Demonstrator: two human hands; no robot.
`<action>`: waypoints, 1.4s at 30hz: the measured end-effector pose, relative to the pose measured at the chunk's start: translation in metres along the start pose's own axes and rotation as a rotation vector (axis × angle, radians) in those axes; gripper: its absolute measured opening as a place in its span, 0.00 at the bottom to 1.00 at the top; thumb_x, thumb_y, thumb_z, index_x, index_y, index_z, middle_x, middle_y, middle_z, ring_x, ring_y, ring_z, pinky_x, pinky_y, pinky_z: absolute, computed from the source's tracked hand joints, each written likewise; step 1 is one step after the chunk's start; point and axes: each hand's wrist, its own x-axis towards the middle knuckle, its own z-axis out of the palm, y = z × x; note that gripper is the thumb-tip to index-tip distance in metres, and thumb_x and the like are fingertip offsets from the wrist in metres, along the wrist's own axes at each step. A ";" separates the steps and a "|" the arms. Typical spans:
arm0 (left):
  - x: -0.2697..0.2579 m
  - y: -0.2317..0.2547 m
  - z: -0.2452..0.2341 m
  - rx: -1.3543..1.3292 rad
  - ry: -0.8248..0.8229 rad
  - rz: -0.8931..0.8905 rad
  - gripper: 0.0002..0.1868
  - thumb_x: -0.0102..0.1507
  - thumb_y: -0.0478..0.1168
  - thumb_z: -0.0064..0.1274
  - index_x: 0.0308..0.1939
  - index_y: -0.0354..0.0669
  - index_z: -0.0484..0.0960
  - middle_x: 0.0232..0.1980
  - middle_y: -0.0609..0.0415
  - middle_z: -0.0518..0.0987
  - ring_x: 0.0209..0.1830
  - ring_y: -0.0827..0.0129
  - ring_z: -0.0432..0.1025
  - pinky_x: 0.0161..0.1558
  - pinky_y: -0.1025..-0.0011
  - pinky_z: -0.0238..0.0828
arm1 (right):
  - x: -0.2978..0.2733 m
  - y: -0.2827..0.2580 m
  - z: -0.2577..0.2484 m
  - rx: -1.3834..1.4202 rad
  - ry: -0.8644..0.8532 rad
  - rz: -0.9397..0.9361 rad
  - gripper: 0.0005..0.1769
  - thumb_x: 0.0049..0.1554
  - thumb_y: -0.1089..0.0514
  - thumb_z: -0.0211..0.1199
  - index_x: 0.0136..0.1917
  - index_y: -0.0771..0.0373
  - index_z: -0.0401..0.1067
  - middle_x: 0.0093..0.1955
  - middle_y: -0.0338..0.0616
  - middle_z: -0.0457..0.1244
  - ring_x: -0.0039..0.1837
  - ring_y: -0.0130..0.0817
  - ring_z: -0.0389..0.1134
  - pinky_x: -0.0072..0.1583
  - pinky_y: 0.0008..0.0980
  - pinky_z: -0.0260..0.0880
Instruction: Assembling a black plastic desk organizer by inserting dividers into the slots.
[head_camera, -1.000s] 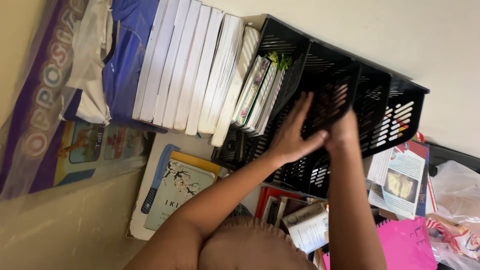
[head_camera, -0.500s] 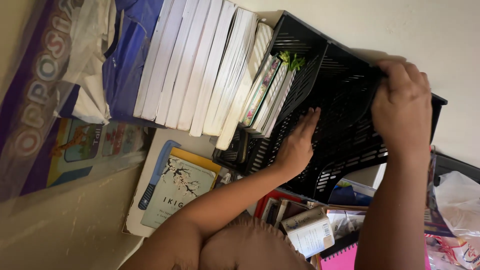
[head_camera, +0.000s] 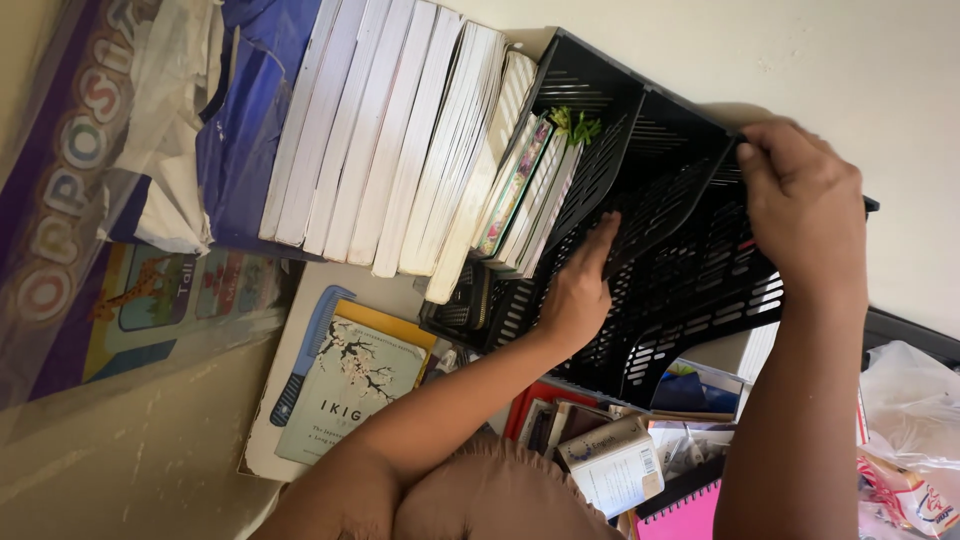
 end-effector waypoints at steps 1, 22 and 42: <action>0.001 0.001 -0.001 0.006 0.007 -0.013 0.44 0.57 0.14 0.44 0.78 0.34 0.59 0.77 0.35 0.64 0.72 0.43 0.67 0.70 0.64 0.71 | 0.000 0.008 0.002 0.018 -0.021 0.034 0.09 0.67 0.60 0.62 0.59 0.62 0.76 0.53 0.54 0.69 0.53 0.52 0.70 0.54 0.44 0.68; -0.002 -0.001 0.003 0.027 -0.037 0.068 0.44 0.55 0.13 0.43 0.77 0.30 0.58 0.78 0.34 0.62 0.75 0.42 0.64 0.66 0.65 0.68 | 0.002 0.020 0.008 0.047 -0.044 0.094 0.10 0.69 0.59 0.62 0.62 0.61 0.76 0.51 0.55 0.69 0.50 0.47 0.71 0.53 0.41 0.69; 0.002 -0.002 0.005 0.047 -0.057 0.040 0.43 0.55 0.13 0.42 0.77 0.29 0.57 0.78 0.34 0.61 0.76 0.42 0.62 0.69 0.62 0.63 | 0.007 0.006 -0.004 0.096 -0.125 0.226 0.16 0.69 0.49 0.58 0.61 0.61 0.76 0.44 0.52 0.68 0.46 0.41 0.69 0.50 0.38 0.66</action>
